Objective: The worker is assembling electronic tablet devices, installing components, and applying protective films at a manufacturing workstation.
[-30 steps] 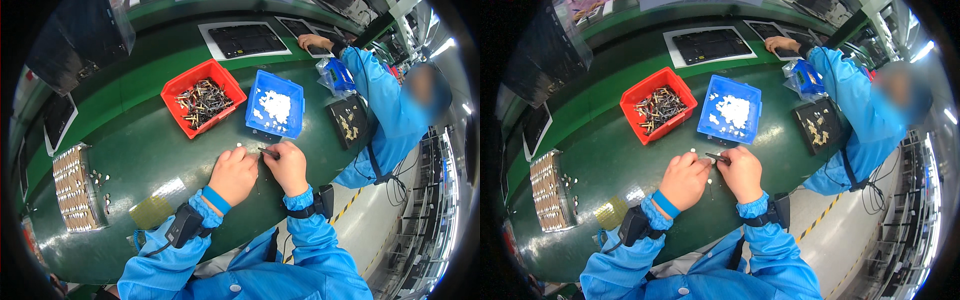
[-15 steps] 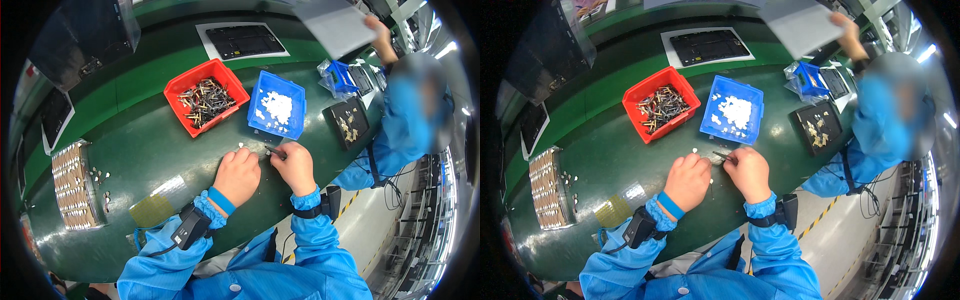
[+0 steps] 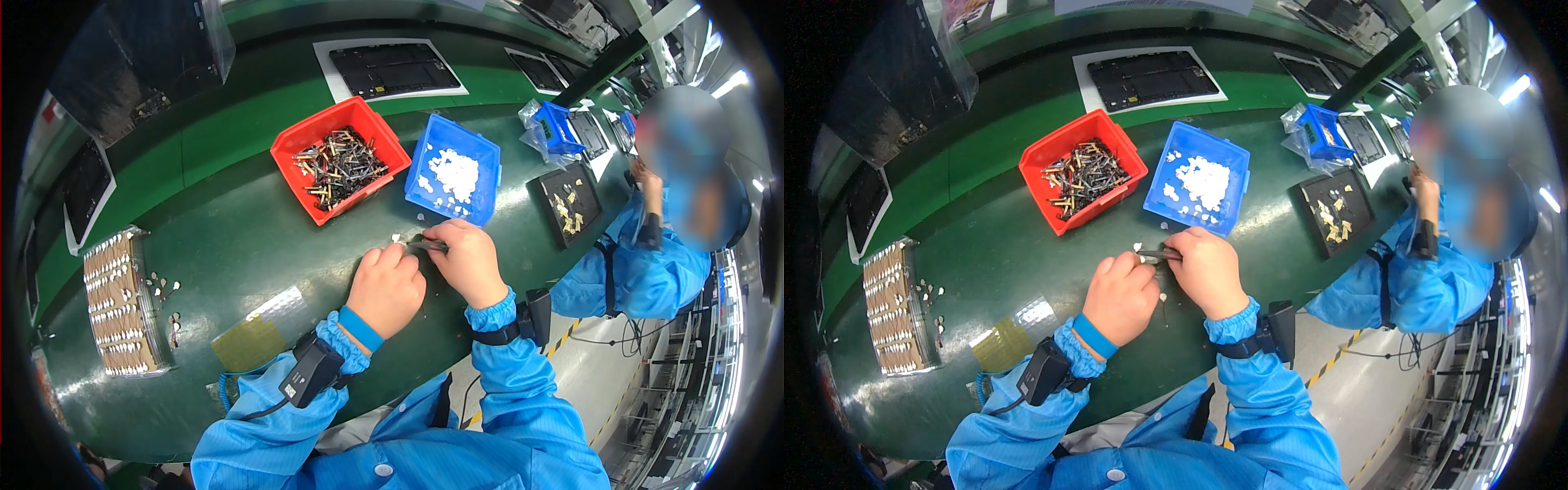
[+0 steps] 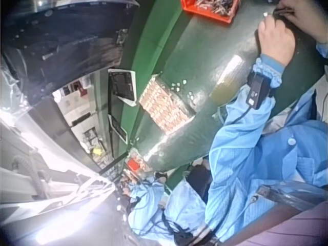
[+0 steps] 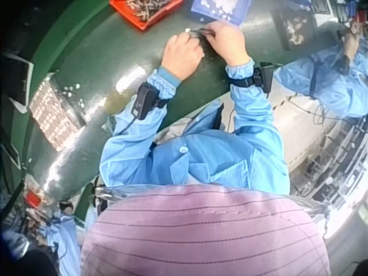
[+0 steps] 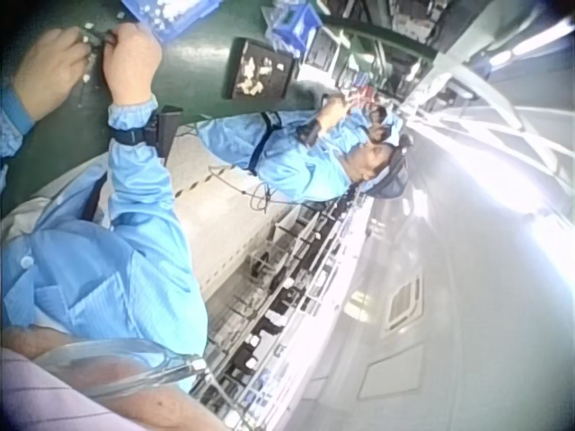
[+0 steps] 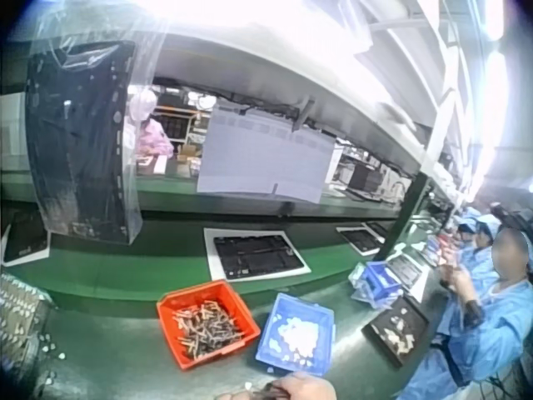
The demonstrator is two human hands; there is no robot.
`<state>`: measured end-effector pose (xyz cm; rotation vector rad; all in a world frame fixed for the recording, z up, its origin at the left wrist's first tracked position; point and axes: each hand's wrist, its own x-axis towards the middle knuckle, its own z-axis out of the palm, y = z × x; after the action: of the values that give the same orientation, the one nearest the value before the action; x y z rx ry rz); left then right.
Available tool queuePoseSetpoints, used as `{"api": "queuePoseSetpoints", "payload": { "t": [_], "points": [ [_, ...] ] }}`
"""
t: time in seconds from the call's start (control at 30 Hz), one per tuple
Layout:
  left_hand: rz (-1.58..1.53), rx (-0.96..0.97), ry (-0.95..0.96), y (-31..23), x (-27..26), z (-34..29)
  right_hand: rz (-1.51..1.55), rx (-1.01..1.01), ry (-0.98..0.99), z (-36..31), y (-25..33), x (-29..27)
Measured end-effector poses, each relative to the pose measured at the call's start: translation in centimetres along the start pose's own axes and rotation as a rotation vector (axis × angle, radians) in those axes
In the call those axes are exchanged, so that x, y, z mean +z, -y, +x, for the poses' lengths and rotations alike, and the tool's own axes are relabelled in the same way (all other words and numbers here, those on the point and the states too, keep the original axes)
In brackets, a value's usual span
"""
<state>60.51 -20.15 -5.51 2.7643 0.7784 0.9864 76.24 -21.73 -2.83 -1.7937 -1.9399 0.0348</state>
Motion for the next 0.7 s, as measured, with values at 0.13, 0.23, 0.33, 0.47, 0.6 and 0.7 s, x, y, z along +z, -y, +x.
{"api": "queuePoseSetpoints", "payload": {
  "t": [0.13, 0.23, 0.33, 0.47, 0.6, 0.7],
  "points": [
    [-0.017, -0.005, -0.033, 0.0, -0.4, 0.1, 0.079, 0.038, -0.052, -0.9, -0.1, -1.2],
    [-0.086, 0.042, -0.026, -0.1, -0.4, 0.2, 0.097, 0.118, -0.007, -2.7, -0.7, -2.3],
    [-0.144, 0.065, -0.023, -0.1, -0.2, 0.2, 0.106, 0.109, 0.037, -3.9, -0.6, -2.1],
    [-0.183, 0.036, -0.028, 0.1, -0.3, -0.1, 0.095, 0.07, 0.026, -4.0, -0.4, -1.8],
    [-0.19, 0.031, -0.041, 0.2, -0.2, 0.0, 0.049, 0.05, 0.045, -3.8, -0.5, -1.9],
    [-0.202, 0.006, -0.063, 0.2, -0.1, 0.1, 0.086, 0.047, 0.061, -3.9, -0.3, -2.4]
  ]
}}
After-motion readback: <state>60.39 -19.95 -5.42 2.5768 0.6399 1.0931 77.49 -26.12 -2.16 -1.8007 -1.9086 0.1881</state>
